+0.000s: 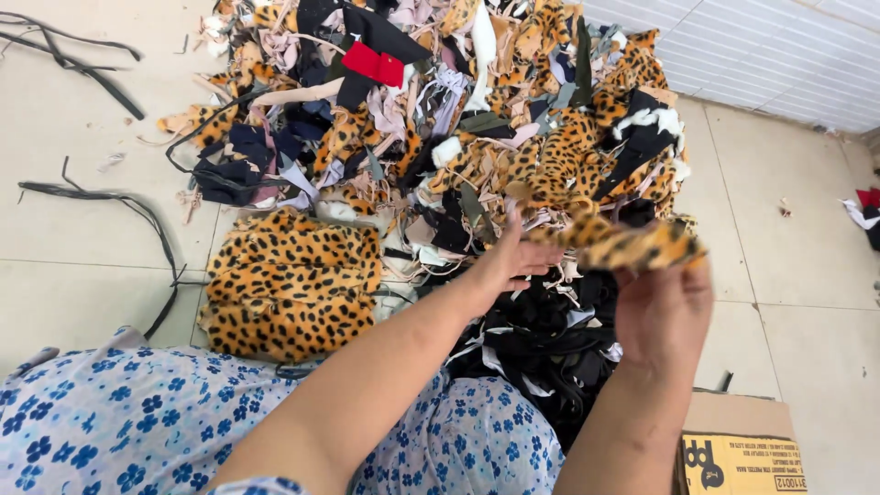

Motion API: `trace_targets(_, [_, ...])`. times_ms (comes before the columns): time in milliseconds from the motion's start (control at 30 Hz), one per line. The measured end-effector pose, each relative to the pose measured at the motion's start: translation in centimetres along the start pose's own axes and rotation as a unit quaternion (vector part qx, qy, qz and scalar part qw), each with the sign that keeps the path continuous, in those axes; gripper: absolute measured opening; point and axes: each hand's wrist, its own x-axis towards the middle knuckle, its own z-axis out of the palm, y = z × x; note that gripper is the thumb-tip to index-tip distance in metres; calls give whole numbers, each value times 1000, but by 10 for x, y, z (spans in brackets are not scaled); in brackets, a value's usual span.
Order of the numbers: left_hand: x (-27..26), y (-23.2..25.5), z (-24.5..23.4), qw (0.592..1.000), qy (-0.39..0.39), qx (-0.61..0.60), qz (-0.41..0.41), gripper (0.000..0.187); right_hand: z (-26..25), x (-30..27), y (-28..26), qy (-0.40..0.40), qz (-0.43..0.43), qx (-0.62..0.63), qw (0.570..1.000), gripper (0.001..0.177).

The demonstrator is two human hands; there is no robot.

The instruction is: Sorting and stacking leopard-print fabric scraps from a large pile of mixed textile waste

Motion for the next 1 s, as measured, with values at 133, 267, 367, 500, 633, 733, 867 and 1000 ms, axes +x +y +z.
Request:
trace_targets(133, [40, -8, -11, 990, 76, -100, -69, 89, -28, -45, 18, -129, -17, -50, 990, 16])
trace_targets(267, [58, -20, -3, 984, 161, -79, -9, 56, -34, -66, 12, -233, 6, -185, 955, 26])
trace_targets(367, [40, -7, 4, 985, 168, -13, 49, 39, -36, -61, 30, -153, 35, -172, 973, 38])
trace_targets(500, [-10, 11, 33, 967, 112, 203, 102, 23, -32, -55, 55, 29, 97, -221, 970, 41])
trace_targets(633, [-33, 10, 36, 901, 52, 427, 59, 40, -63, -54, 94, 40, 79, -155, 984, 31])
trace_targets(733, [-44, 11, 36, 898, 58, 432, 57, 53, -64, -49, 75, 11, 64, -214, 975, 23])
trace_targets(867, [-73, 30, 30, 908, 86, 407, 48, 53, -22, -34, 8, 11, 32, -108, 994, 19])
trace_targets(1000, [-84, 65, 27, 916, 139, 364, -90, 47, -9, -4, -58, -114, 55, -116, 985, 12])
